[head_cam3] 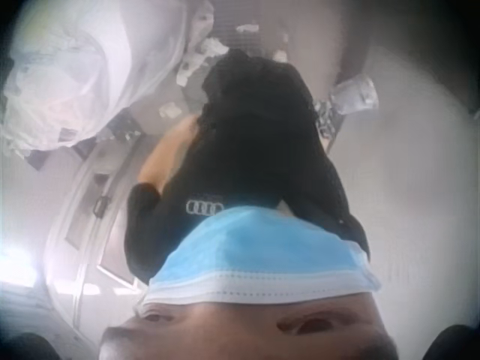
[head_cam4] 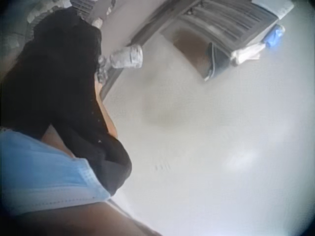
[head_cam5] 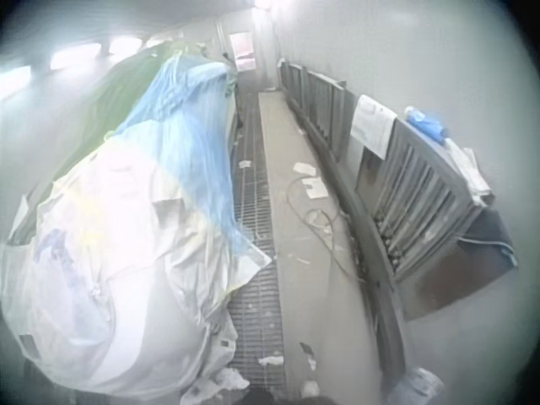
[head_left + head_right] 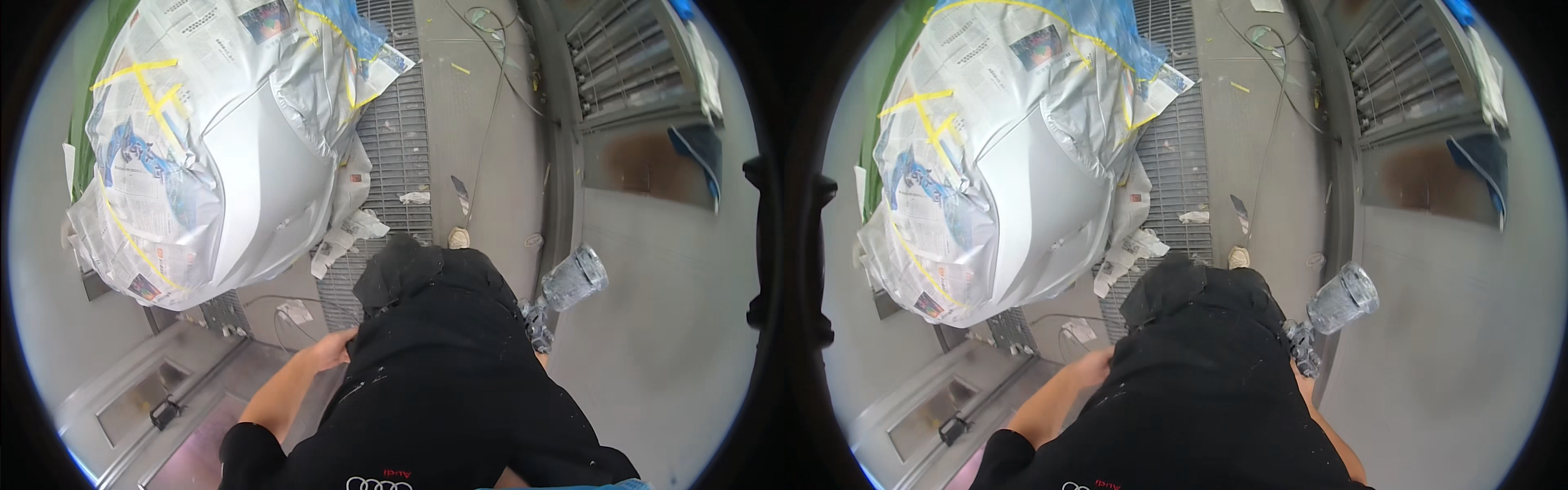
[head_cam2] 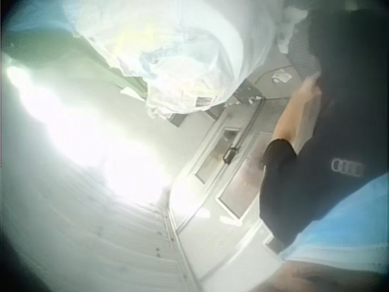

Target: The person walks through a garage and enters a paint mixing area. They open a paint can, pour some paint into a smaller container, and then pour liquid from a large white drum into the same container. They close the can and place it on a shelf.

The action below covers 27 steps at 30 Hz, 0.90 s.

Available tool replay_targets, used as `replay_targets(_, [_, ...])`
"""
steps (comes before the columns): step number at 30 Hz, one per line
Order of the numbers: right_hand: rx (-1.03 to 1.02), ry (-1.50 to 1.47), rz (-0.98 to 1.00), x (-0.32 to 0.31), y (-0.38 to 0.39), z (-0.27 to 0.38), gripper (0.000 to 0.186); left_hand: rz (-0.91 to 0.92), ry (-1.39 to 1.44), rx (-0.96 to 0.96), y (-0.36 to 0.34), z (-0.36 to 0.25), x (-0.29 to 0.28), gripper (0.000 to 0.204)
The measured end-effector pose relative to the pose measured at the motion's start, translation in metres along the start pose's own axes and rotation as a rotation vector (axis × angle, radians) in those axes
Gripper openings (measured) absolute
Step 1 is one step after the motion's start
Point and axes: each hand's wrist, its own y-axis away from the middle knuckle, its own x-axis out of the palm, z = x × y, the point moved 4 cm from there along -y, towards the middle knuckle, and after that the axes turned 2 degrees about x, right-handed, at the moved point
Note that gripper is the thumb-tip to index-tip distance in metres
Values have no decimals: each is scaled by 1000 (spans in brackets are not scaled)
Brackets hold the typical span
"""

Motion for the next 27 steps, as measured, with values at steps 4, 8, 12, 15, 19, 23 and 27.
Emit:
replay_targets(4, [-276,39,77,-49,-42,92,40,-97,-538,322,15,-115,70,46])
replay_targets(8, [-166,16,62,-56,-124,236,24,-175,-841,393,-17,-235,110,61])
replay_targets(12, [-61,-334,14,-55,-190,386,19,-197,-786,256,-38,-355,154,69])
replay_targets(15, [-104,-434,81,-84,-238,493,20,-188,-994,406,-29,-453,185,67])
replay_targets(19, [-227,-454,-44,-116,-313,622,17,-166,-1284,318,-17,-578,221,59])
replay_targets(23, [-411,-554,-81,-120,-400,758,10,-46,-1692,301,-18,-747,263,38])
replay_targets(27, [-626,-448,-95,-133,-493,913,14,-286,-1590,846,24,-962,375,21])
